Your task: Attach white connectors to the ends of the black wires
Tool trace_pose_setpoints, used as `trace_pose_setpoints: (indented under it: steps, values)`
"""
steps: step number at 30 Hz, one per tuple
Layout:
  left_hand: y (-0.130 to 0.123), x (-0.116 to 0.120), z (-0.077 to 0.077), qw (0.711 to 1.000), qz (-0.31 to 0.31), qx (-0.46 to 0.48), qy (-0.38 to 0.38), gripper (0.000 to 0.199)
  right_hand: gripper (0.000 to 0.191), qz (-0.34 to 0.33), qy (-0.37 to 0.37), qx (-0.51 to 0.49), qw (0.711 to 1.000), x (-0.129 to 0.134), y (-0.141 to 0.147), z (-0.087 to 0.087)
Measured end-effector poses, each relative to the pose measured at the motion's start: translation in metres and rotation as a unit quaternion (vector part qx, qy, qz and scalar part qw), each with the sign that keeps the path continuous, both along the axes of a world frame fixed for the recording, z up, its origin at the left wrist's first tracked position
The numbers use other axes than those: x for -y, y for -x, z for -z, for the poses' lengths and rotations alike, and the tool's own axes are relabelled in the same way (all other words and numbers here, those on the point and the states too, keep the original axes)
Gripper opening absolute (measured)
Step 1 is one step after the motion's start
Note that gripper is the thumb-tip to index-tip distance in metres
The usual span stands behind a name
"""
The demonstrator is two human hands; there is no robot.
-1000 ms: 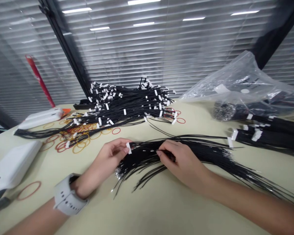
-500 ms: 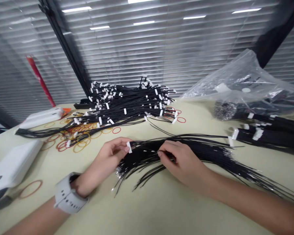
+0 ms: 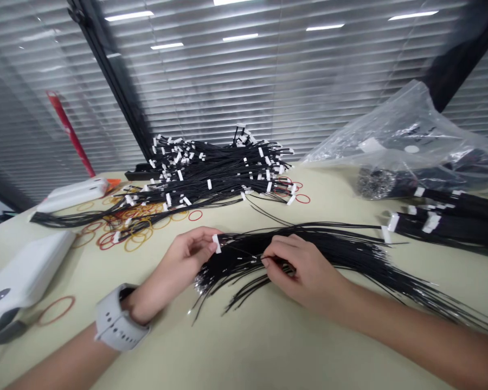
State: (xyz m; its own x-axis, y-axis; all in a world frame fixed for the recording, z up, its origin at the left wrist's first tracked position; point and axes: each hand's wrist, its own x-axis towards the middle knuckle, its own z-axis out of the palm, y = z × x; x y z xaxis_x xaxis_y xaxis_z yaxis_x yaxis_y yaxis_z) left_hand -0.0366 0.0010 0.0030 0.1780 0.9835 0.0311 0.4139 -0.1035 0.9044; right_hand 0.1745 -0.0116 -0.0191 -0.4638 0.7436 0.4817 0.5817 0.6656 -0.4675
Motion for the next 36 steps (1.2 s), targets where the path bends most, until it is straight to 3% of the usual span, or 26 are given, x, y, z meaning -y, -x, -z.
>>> trace_pose_setpoints:
  steps: [13, 23, 36]
  values:
    - [0.0021, -0.0009, 0.0024, 0.999, -0.007, 0.016, 0.028, 0.022, 0.018, -0.047, -0.117, 0.016, 0.992, 0.0007, 0.0009, 0.0076]
    - [0.0047, -0.0010, 0.0054, 0.999, 0.043, 0.009, 0.021, 0.021, 0.016, 0.014, -0.084, 0.028, 0.996, -0.0019, -0.0003, 0.0077]
    - [0.0015, 0.0024, 0.0010, 0.995, 0.102, -0.018, 0.011, 0.014, 0.011, -0.020, -0.078, -0.031, 0.996, 0.0031, -0.0013, 0.0032]
